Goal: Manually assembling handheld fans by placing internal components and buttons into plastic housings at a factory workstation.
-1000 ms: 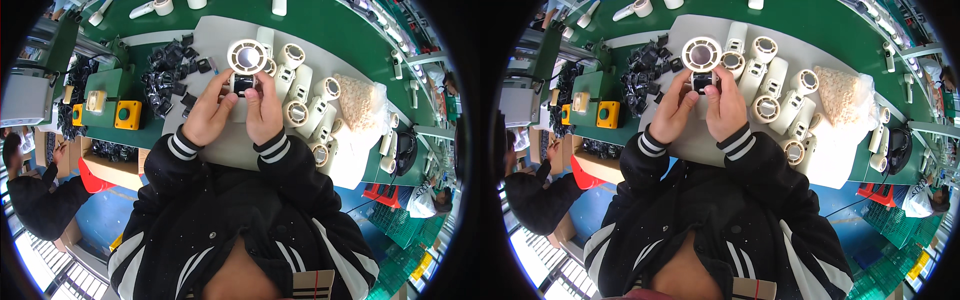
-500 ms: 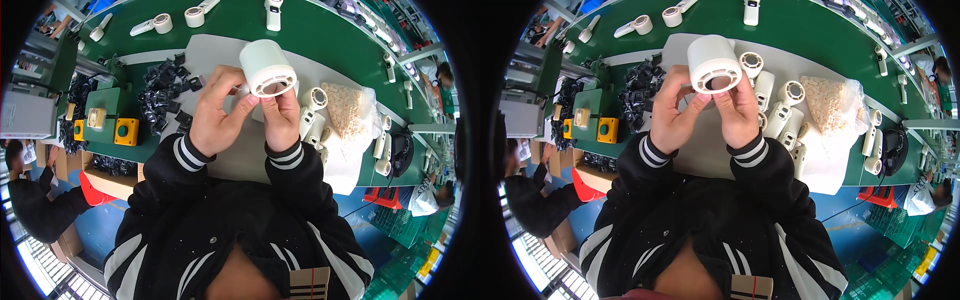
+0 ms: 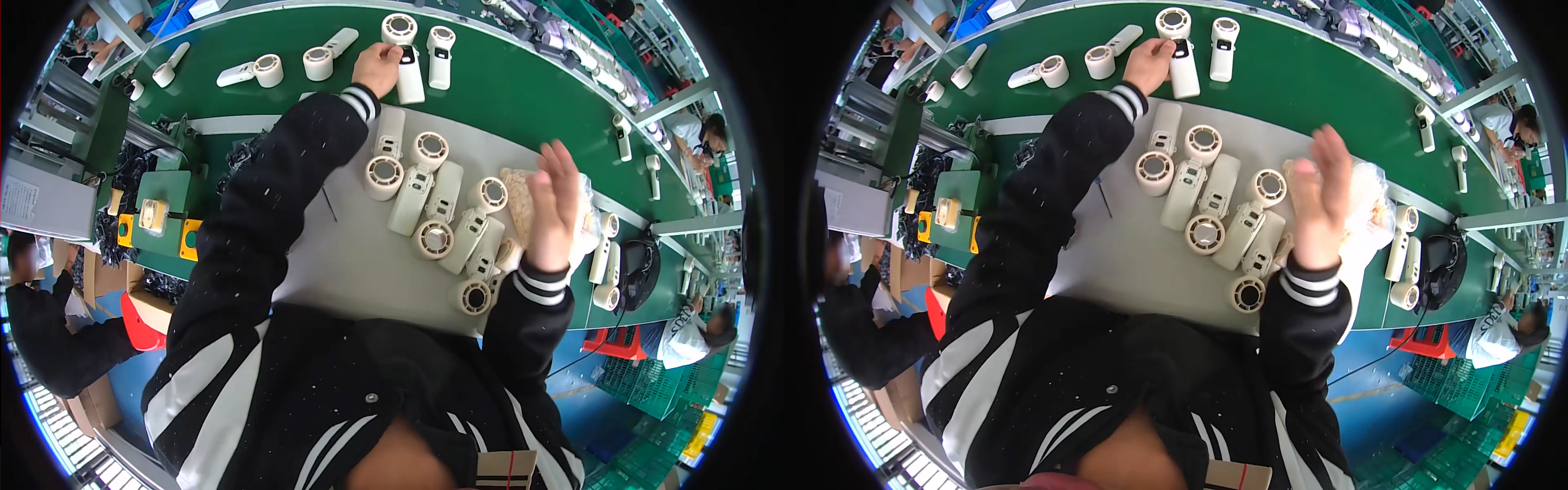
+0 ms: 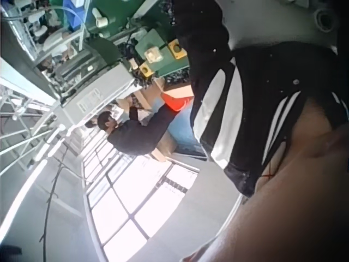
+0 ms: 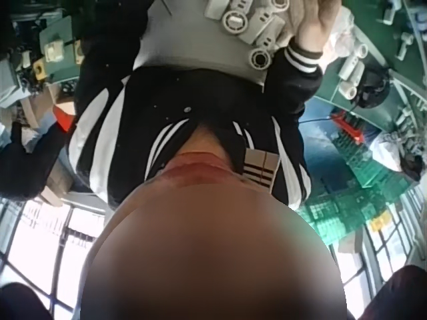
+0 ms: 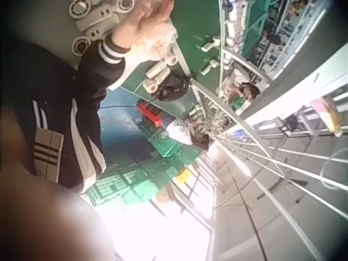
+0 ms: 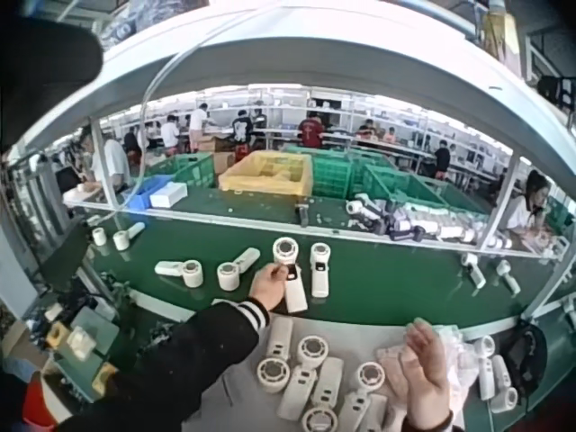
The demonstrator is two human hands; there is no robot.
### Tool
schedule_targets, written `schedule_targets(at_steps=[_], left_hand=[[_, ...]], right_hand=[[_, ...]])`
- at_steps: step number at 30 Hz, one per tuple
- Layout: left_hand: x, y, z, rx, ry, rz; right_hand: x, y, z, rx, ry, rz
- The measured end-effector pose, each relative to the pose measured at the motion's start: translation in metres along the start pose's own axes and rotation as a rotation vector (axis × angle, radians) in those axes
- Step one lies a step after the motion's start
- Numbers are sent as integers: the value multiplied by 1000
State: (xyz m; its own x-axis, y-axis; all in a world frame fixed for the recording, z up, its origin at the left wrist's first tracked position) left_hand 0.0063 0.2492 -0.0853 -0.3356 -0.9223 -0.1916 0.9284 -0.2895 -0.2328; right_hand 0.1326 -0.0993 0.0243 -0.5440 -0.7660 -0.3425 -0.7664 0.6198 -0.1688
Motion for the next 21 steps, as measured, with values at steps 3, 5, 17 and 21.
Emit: schedule_targets(at_steps=[3,5,17,21], left_hand=[[-23,-20,12,-524,278,156],[-30,-33,22,-1076,549,345],[35,-113,47,-1109,337,-491],[117,-104,87,-997,533,-677]], right_hand=[[13,-60,3,83,20,128],[20,-95,7,135,40,227],[8,-201,121,912,295,-146],[-2,-183,118,970,282,-230]])
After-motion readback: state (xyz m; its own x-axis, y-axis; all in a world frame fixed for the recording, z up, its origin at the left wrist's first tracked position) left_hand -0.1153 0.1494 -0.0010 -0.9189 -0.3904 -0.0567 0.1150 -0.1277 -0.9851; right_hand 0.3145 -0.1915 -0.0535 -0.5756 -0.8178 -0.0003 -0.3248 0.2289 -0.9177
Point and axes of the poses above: each hand's wrist, its own x-axis away from the middle knuckle, its own y-axis out of the palm, z = x × y, the point moved 7 cm from there along -x, towards the middle knuckle, and after that the axes turned 4 degrees about -z, right-handed, at the moved point
